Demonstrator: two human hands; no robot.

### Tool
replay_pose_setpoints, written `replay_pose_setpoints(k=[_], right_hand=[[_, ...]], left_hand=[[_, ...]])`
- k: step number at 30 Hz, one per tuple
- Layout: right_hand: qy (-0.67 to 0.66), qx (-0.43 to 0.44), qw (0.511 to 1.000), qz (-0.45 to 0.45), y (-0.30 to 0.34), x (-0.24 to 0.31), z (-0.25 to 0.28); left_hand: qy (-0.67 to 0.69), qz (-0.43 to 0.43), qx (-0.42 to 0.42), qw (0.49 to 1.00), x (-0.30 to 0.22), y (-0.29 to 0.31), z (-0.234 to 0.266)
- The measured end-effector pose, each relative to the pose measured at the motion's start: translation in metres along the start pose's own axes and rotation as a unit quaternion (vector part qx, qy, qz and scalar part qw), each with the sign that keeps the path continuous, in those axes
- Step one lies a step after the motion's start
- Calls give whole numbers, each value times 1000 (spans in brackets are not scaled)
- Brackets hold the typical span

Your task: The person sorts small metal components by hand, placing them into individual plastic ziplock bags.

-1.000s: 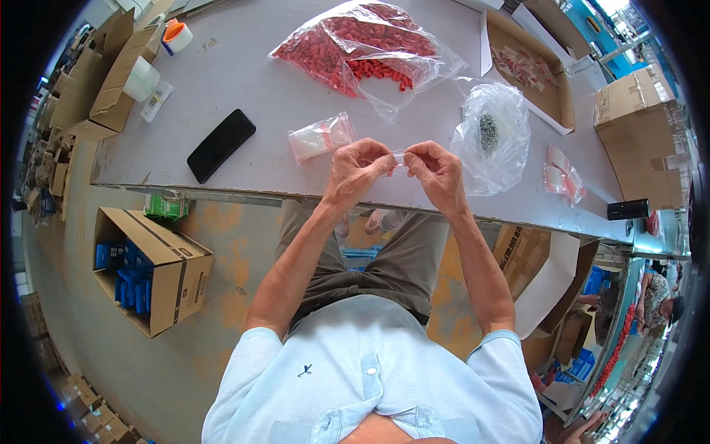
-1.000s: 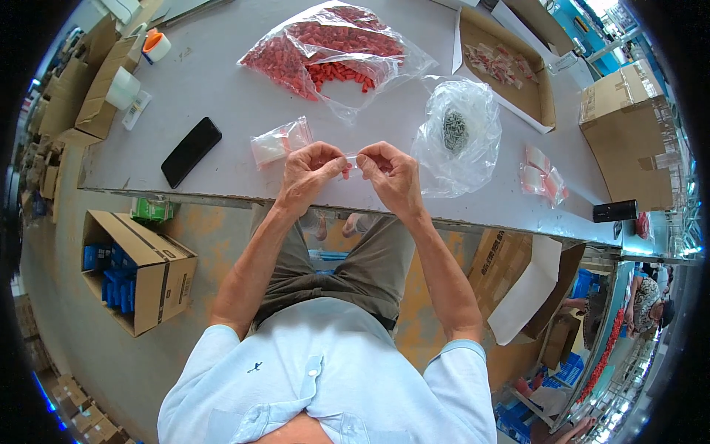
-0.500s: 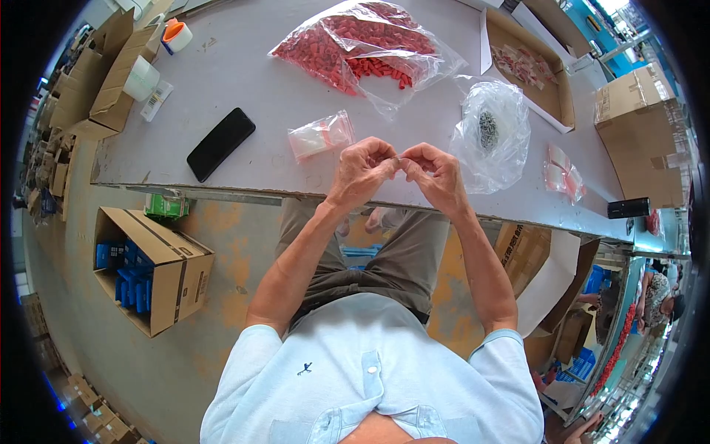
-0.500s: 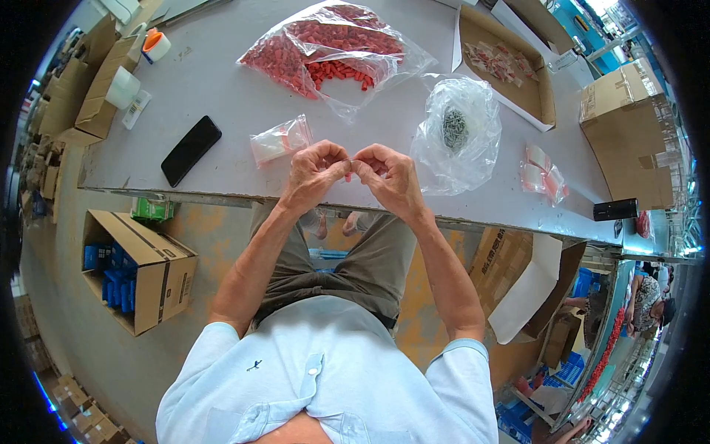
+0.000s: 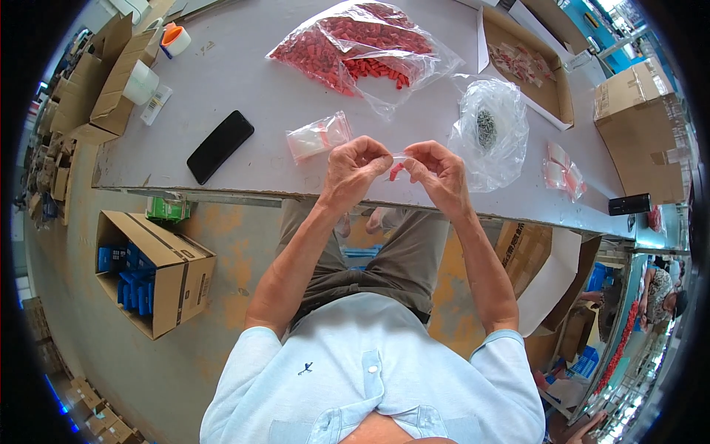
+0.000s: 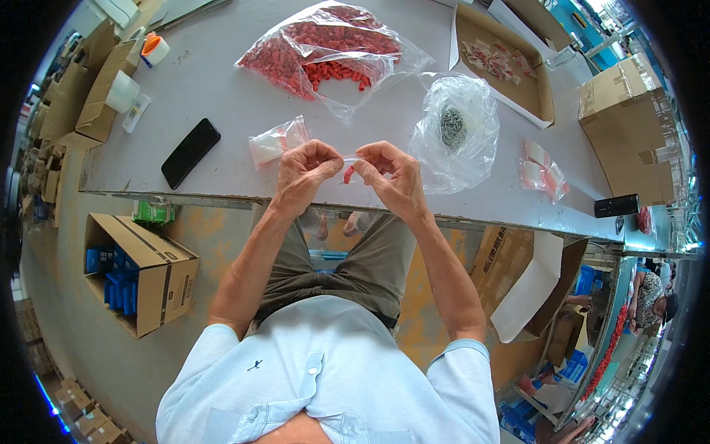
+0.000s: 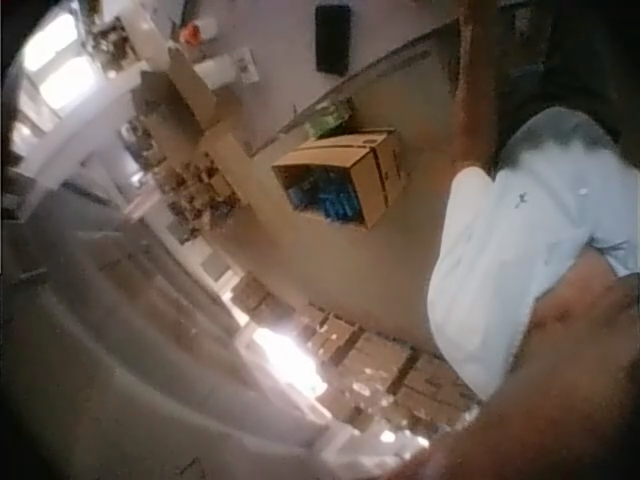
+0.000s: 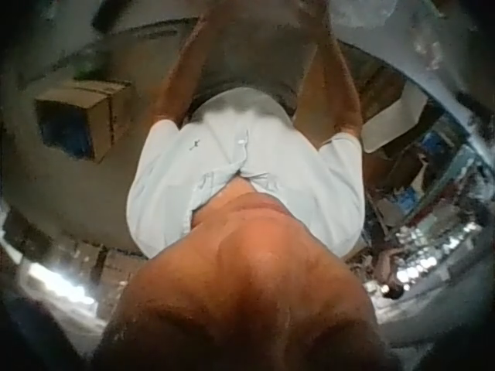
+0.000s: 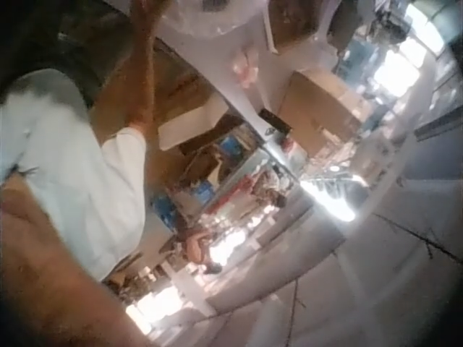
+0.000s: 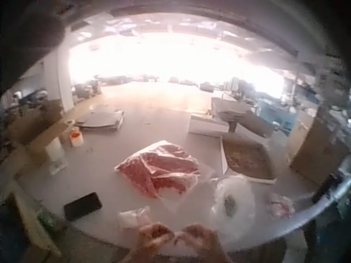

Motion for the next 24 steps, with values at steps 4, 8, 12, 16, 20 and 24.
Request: replay_pose_setpoints(k=[4, 8, 12, 16, 20, 24], right_hand=[[-19, 21, 999, 26, -2, -5, -2], [-13, -15, 999, 29, -1, 1, 5], [-44, -16, 999, 19, 2, -4, 2], [40, 2, 999, 32, -1, 1, 4], [119, -13, 988, 94, -4, 21, 2], [139, -5, 980, 142, -4, 23, 0]], left_hand=[[2, -15, -1, 1000, -7, 1, -5], [72, -4, -9, 997, -5, 5, -4], [46, -4, -14, 999, -2, 5, 1], [15, -17, -2, 1000, -7, 4, -1], [-35, -31, 8, 999, -13, 6, -6], [-57, -60, 0, 997, -14, 7, -8]])
Point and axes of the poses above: each hand's wrist, its own y-axis away from the middle knuckle, its own z-axis out of the back of the hand, x = y × z, the point moved 9 cm from there along -y, towards the middle knuckle, and after that the axes turned 13 degrees about y, right-handed, at the moved point
